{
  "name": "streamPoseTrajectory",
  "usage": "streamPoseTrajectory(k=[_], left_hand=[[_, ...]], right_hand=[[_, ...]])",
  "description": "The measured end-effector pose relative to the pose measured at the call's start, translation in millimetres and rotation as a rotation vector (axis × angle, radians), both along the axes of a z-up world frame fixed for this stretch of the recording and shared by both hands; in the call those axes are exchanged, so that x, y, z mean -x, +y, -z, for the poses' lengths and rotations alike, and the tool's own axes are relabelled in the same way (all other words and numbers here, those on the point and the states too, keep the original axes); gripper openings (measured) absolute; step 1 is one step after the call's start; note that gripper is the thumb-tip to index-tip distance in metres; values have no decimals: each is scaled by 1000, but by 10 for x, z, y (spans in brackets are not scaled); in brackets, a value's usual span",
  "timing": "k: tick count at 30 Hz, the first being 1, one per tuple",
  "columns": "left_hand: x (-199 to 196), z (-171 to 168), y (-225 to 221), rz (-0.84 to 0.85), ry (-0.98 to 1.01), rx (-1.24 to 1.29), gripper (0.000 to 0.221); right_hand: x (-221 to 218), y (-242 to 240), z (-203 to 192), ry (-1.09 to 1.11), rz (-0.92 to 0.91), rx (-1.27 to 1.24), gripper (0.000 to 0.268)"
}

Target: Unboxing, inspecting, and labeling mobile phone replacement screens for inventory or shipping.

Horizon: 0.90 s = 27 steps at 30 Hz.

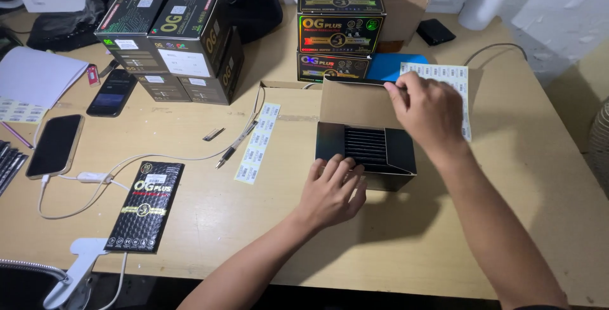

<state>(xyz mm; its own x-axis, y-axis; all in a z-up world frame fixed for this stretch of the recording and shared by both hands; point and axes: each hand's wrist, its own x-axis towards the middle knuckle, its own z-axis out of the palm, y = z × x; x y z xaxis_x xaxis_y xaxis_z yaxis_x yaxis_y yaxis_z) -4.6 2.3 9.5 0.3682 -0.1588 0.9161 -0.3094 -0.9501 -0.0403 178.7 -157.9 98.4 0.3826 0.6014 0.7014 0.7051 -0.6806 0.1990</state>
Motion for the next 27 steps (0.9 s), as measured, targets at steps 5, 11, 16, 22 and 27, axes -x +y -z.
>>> streamPoseTrajectory(k=[5,11,16,22,27], left_hand=[[-70,-37,374,19,174,-38,32],[-46,-153,533,0,271,-50,33],[-85,-137,846,-195,25,64,35],[-153,107,793,-108,514,233,50],[-68,-172,787,61,720,716,40]], right_hand=[[361,146,171,151,72,21,51],[493,245,-69,855,117,375,72],[163,-3,-21,1159,11,287,62],[33,-353,-126,1384,-332,-32,63],[-431,-971,339,1535,-641,-292,81]])
